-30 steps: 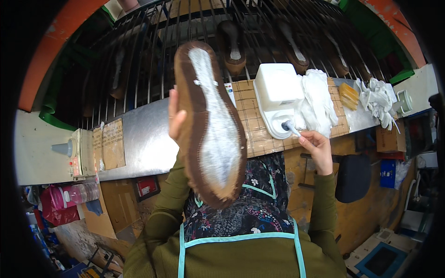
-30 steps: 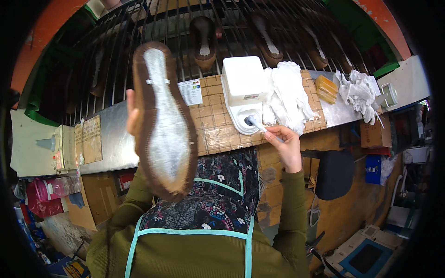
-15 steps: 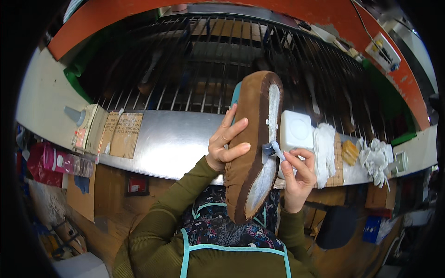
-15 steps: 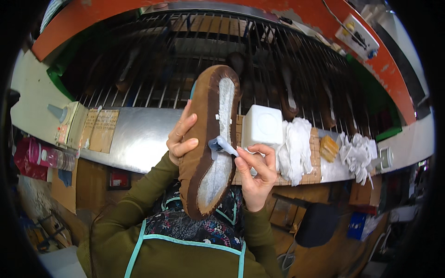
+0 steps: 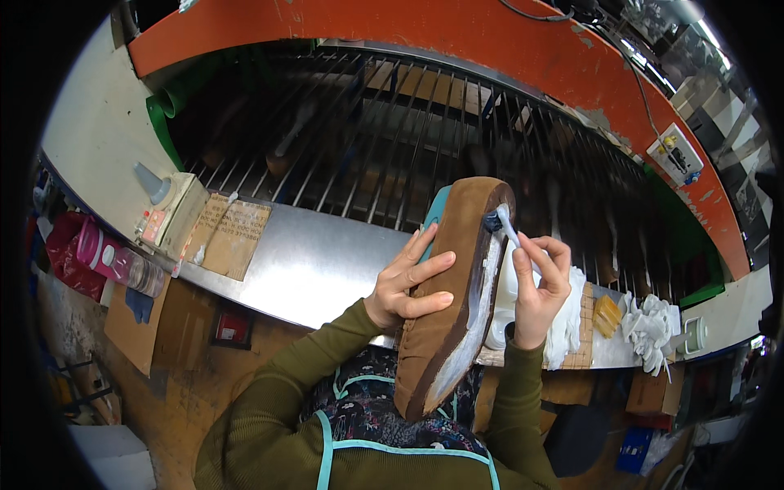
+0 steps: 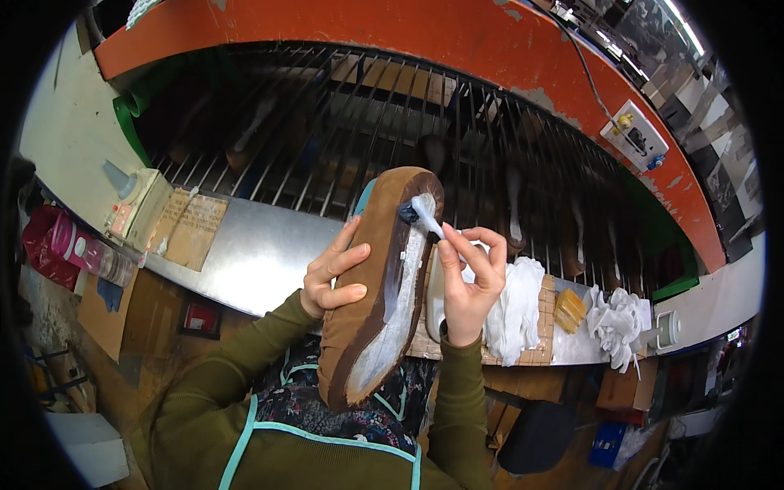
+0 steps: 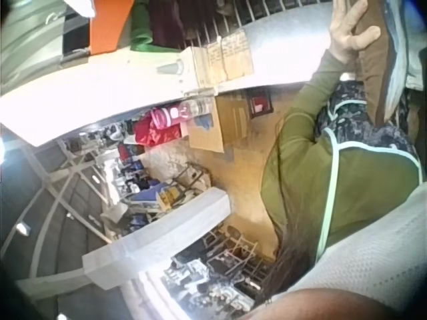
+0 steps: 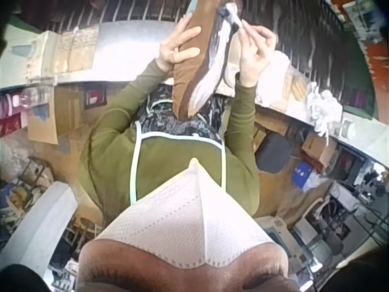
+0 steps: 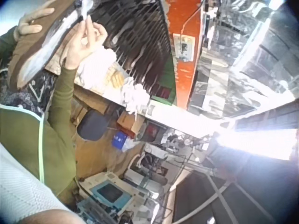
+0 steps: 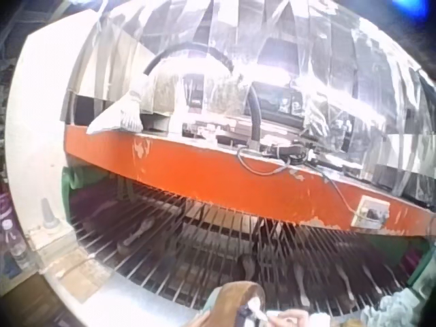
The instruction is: The person applies a white adhesive to the sole of a brown shoe using a small brush. They repeatedly dip the brush into a container and spread the glue along the sole's edge and surface, rotating the shoe to cover different areas.
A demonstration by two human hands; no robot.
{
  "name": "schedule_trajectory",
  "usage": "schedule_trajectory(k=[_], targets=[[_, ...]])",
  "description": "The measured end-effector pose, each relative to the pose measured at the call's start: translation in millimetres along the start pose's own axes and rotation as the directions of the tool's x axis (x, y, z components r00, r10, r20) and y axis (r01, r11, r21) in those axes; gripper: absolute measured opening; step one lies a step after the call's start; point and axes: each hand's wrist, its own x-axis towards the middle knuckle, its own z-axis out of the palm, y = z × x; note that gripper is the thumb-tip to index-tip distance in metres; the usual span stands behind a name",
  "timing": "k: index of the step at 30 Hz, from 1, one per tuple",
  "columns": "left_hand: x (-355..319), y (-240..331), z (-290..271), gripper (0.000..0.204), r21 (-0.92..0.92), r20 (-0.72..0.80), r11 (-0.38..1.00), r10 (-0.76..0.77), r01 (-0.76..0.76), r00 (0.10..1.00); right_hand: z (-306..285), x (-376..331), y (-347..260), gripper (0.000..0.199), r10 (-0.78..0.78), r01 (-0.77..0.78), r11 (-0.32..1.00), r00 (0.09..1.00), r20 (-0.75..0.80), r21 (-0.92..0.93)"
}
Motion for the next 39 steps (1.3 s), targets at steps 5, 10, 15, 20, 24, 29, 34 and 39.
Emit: schedule_trajectory(k=[5, 10, 15, 20, 24, 29, 34, 39], targets=[[4, 0, -3, 0.038, -0.01, -0.008, 1.0, 0.007, -0.007, 1.0, 2, 23, -1, 0.022, -0.115, 0.112, 0.992, 0.992, -0.051, -0.062], [5, -1, -6, 0.037, -0.008, 0.001, 1.0, 0.025, -0.025, 1.0, -9, 26, 3, 0.021, -0.147, 0.15, 0.988, 0.985, 0.093, -0.021], [6, -3, -6, 0.035, -0.011, 0.016, 0.999, 0.035, -0.034, 0.999, -23, 28, 4, 0.02, -0.112, 0.101, 0.993, 0.964, 0.24, 0.06], [9, -6, -8, 0.035, 0.018, 0.013, 0.998, 0.053, -0.053, 0.999, -31, 26, 1, 0.02, -0.056, 0.031, 0.997, 0.934, 0.352, 0.074], [13, -10, -8, 0.036, 0.064, 0.008, 0.995, 0.072, -0.072, 0.997, -35, 22, 1, 0.021, -0.065, 0.036, 0.996, 0.92, 0.386, 0.082], [16, -15, -8, 0.037, 0.115, -0.006, 0.99, 0.081, -0.079, 0.997, -38, 15, 2, 0.02, -0.077, 0.041, 0.995, 0.899, 0.431, 0.091], [21, -20, -9, 0.038, 0.142, -0.02, 0.985, 0.101, -0.097, 0.995, -40, 9, -4, 0.019, -0.04, -0.012, 0.994, 0.889, 0.456, 0.111], [24, -21, -12, 0.036, 0.148, -0.025, 0.985, 0.088, -0.084, 0.996, -41, 3, -8, 0.019, -0.027, -0.034, 0.992, 0.881, 0.473, 0.12]])
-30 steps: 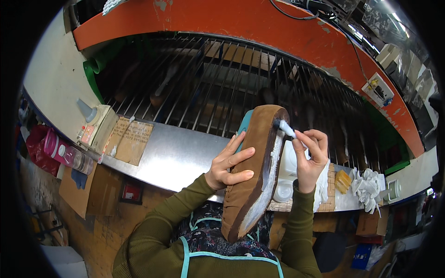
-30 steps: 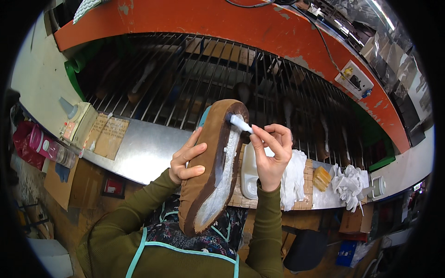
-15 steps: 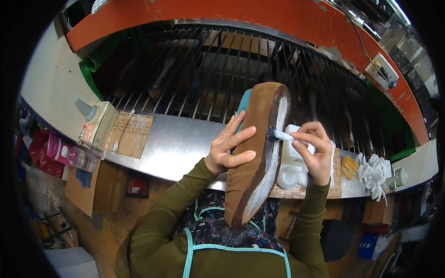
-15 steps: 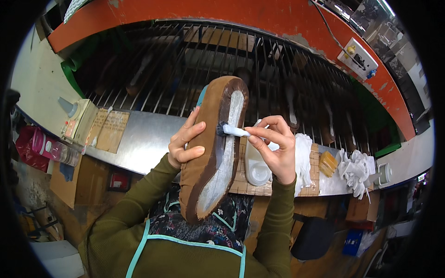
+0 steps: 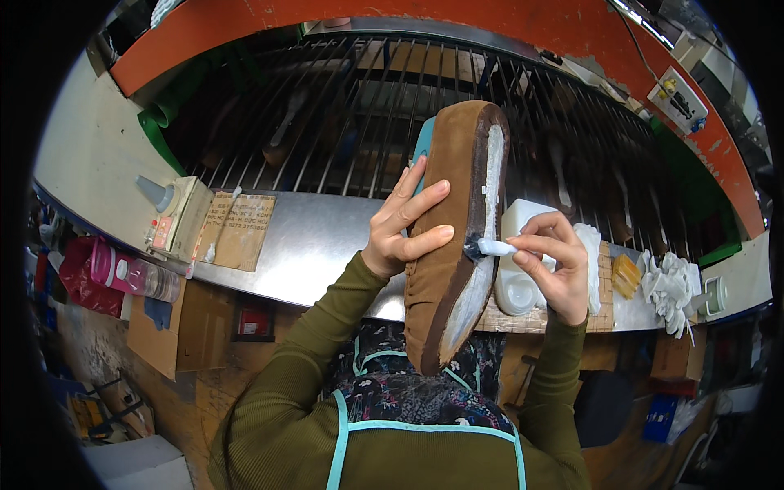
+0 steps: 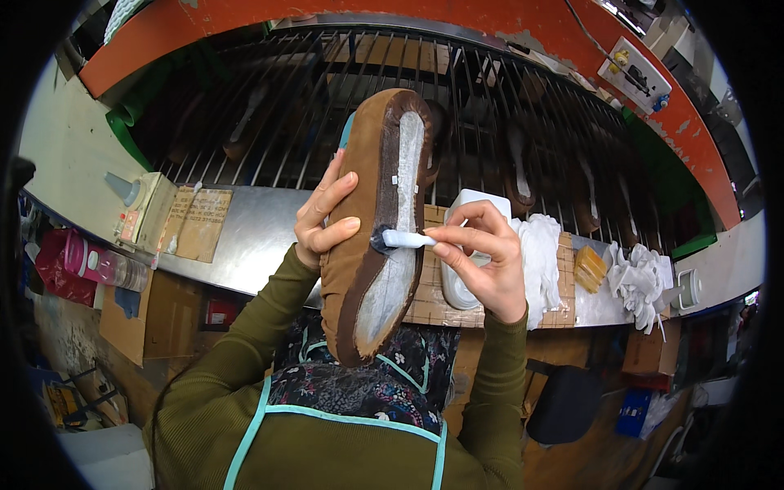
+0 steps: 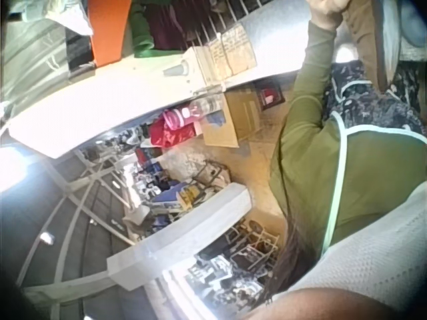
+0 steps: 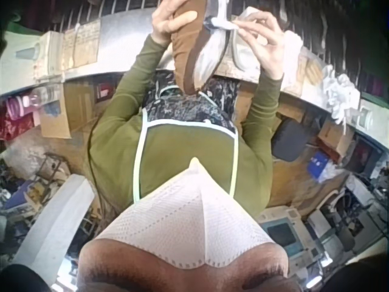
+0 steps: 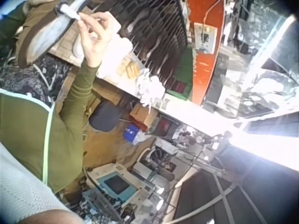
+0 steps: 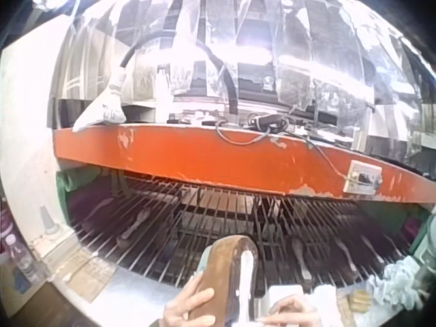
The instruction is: The person applies a white adhesive to the sole of a brown shoe using a small brush. They repeatedly dip the brush into a container and spread the glue along the sole's edge and surface, rotating the shoe to cover different areas.
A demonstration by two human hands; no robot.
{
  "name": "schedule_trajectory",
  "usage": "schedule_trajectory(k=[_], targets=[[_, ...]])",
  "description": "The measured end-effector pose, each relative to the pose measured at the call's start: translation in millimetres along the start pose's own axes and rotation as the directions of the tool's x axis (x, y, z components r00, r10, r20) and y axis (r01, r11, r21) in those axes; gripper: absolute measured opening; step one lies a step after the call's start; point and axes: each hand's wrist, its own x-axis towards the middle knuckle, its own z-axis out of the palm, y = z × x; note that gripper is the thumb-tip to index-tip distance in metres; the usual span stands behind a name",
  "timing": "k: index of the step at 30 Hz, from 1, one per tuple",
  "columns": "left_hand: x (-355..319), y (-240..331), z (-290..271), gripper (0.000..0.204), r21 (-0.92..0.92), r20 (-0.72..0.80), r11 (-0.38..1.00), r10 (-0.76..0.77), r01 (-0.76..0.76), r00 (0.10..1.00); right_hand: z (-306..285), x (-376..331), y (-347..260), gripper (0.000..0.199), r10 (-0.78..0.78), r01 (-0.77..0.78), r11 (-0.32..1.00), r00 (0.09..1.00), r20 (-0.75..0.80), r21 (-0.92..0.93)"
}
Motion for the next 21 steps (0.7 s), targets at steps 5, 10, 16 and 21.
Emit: schedule_trajectory(k=[5, 10, 16, 21], targets=[[0, 0, -1, 0.035, 0.008, -0.002, 1.0, 0.02, -0.02, 1.0, 2, 2, 2, 0.02, -0.066, 0.058, 0.996, 0.992, -0.11, -0.069], [2, 5, 0, 0.034, -0.031, 0.008, 1.0, 0.007, -0.007, 1.0, 5, 26, 0, 0.021, -0.172, 0.101, 0.967, 0.934, -0.312, -0.232], [4, 7, 0, 0.035, -0.029, 0.006, 0.999, 0.033, -0.033, 0.999, 4, 25, 0, 0.022, -0.155, 0.108, 0.976, 0.955, -0.254, -0.188], [2, 5, 0, 0.036, -0.019, 0.005, 0.999, 0.035, -0.035, 0.999, 4, 13, 0, 0.02, -0.063, 0.052, 0.996, 0.985, -0.158, -0.072]])
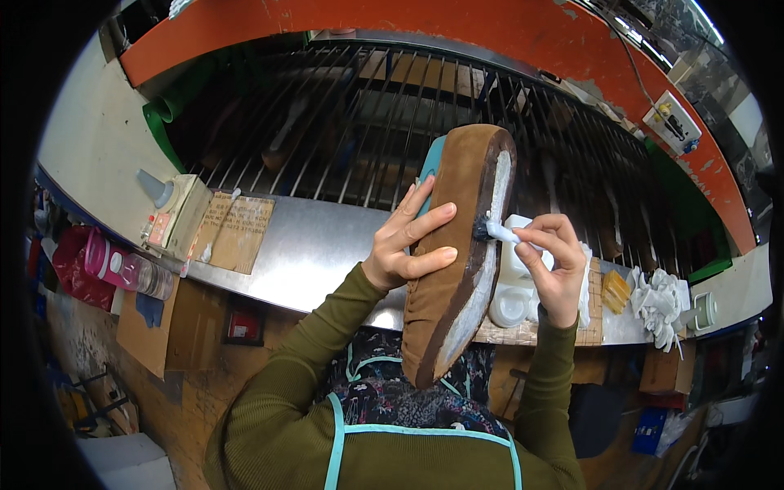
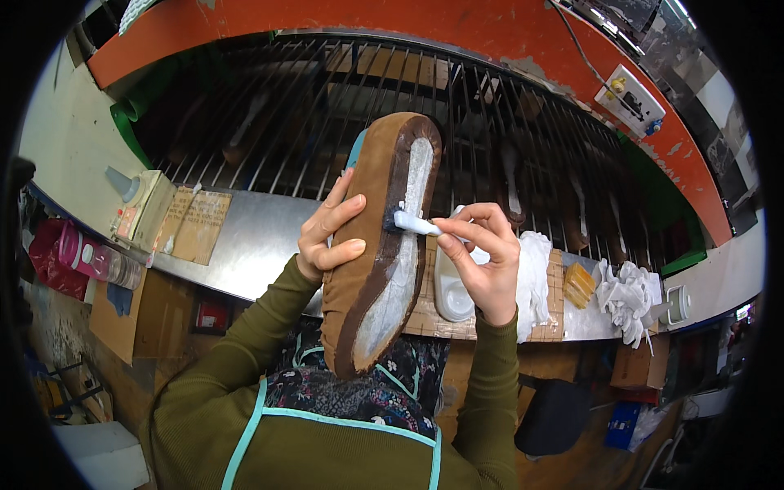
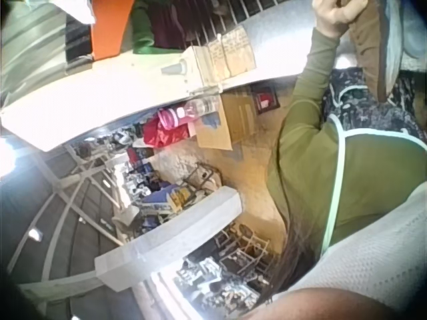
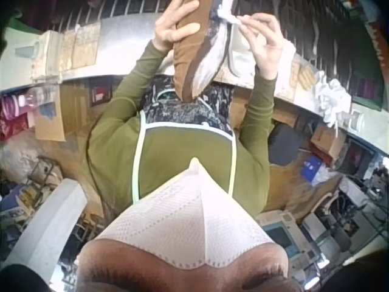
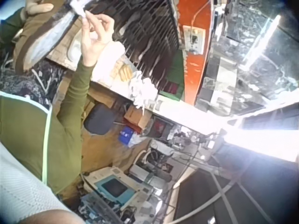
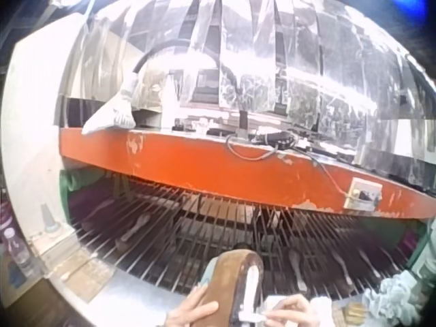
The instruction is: The person applies a white adhesive to the sole of a brown shoe using a small brush. They repeatedly dip the brush into a container and spread the glue along the sole's edge and surface, rotating the shoe to cover different areas.
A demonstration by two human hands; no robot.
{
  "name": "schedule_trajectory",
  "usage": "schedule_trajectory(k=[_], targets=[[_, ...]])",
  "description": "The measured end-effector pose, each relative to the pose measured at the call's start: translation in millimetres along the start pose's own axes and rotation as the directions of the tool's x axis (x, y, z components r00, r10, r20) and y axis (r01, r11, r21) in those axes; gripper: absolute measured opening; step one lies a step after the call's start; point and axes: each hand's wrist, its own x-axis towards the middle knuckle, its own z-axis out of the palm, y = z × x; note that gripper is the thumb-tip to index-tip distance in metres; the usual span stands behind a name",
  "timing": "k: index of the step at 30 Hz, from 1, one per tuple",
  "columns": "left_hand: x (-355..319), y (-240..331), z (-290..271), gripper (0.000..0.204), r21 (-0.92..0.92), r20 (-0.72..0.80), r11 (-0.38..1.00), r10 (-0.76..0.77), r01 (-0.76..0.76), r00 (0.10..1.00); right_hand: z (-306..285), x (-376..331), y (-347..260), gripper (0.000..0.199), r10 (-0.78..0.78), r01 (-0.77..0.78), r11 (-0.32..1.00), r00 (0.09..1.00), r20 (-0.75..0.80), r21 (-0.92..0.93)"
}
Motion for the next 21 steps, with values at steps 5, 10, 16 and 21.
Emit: schedule_trajectory(k=[5, 10, 16, 21], targets=[[-4, -1, -2, 0.037, 0.022, 0.005, 1.0, -0.017, 0.017, 1.0, 2, -13, 0, 0.02, 0.02, -0.02, 1.0, 0.999, 0.025, 0.012], [-6, 0, 1, 0.033, 0.049, -0.035, 0.998, -0.038, 0.04, 0.999, 3, -29, -9, 0.021, 0.073, -0.082, 0.991, 0.994, 0.083, 0.102], [-3, 3, 12, 0.026, 0.158, -0.114, 0.985, -0.052, 0.07, 0.992, 5, -14, -8, 0.02, 0.016, -0.042, 0.991, 0.98, -0.196, -0.129], [-11, 0, 17, 0.026, 0.153, -0.184, 0.978, -0.109, 0.138, 0.977, -8, -28, -17, 0.018, 0.142, -0.156, 0.978, 0.984, 0.107, 0.138]])
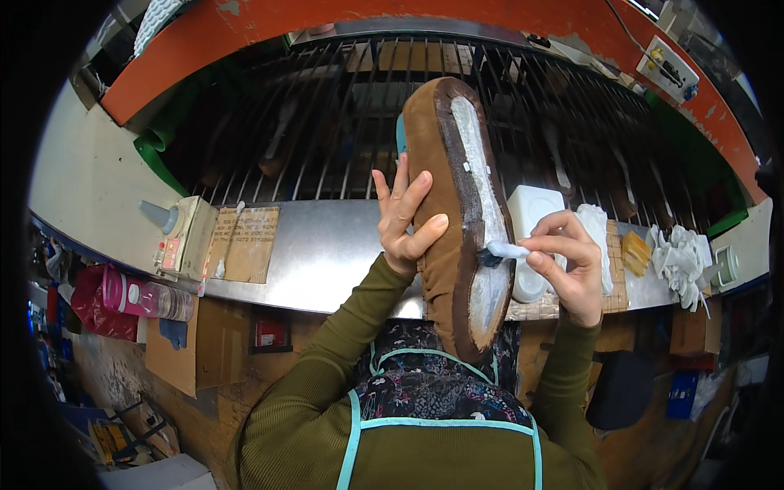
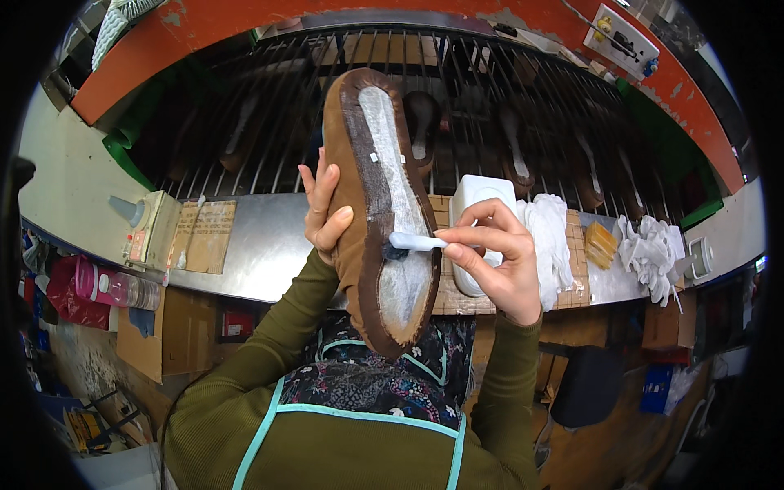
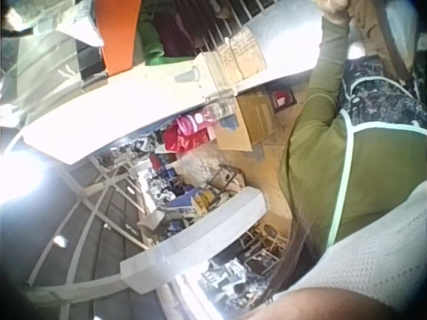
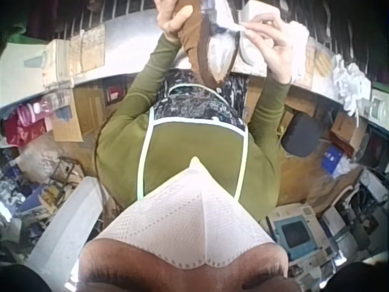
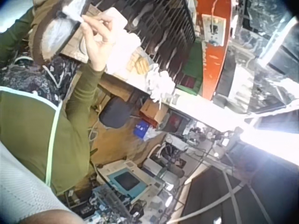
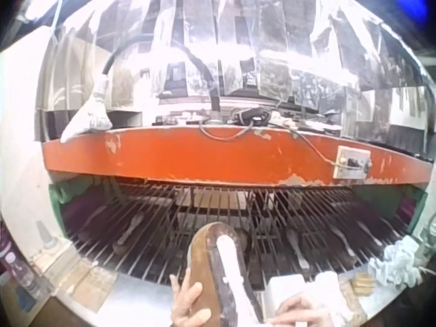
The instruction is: The person applies a white adhesive to the sole of a brown shoe using a small brush. They repeatedly dip the brush into a container and spread the glue along the sole's edge and surface, rotating the shoe to cover different areas.
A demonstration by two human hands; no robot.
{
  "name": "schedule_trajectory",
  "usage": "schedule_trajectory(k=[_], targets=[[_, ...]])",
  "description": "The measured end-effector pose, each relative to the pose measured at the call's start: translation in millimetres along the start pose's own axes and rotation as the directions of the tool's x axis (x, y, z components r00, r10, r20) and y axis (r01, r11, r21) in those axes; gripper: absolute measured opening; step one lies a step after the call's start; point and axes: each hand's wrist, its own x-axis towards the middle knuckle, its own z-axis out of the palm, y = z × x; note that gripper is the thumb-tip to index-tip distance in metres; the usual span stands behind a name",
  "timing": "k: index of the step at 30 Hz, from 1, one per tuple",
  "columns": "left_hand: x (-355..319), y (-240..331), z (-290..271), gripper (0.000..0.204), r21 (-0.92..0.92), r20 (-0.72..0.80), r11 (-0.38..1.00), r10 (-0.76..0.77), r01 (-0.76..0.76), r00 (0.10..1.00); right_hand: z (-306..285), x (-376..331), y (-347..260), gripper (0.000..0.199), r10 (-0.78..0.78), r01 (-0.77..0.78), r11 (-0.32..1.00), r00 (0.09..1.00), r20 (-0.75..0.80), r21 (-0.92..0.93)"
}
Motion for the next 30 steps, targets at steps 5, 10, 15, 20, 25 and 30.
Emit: schedule_trajectory(k=[5, 10, 15, 20, 25, 30], targets=[[1, -5, 5, 0.027, 0.071, -0.056, 0.996, 0.06, -0.056, 0.997, 26, -25, 15, 0.017, 0.13, -0.162, 0.984, 0.934, -0.332, -0.073], [-8, -16, 4, 0.032, 0.191, -0.035, 0.977, 0.103, -0.094, 0.994, 41, -62, 0, 0.017, 0.363, -0.312, 0.923, 0.901, -0.239, 0.227], [-15, -20, 2, 0.035, 0.201, 0.003, 0.978, 0.065, -0.065, 0.998, 61, -76, -8, 0.016, 0.388, -0.328, 0.916, 0.873, -0.296, 0.233], [-21, -20, 2, 0.036, 0.203, 0.032, 0.977, 0.052, -0.057, 0.998, 70, -67, 3, 0.019, 0.347, -0.32, 0.938, 0.872, -0.345, 0.135], [-21, -18, 0, 0.037, 0.187, 0.049, 0.981, 0.044, -0.053, 0.998, 71, -47, 12, 0.019, 0.28, -0.286, 0.957, 0.878, -0.388, 0.045], [-19, -18, -1, 0.036, 0.197, 0.052, 0.978, 0.055, -0.064, 0.997, 65, -29, 19, 0.019, 0.163, -0.217, 0.972, 0.905, -0.393, -0.095]])
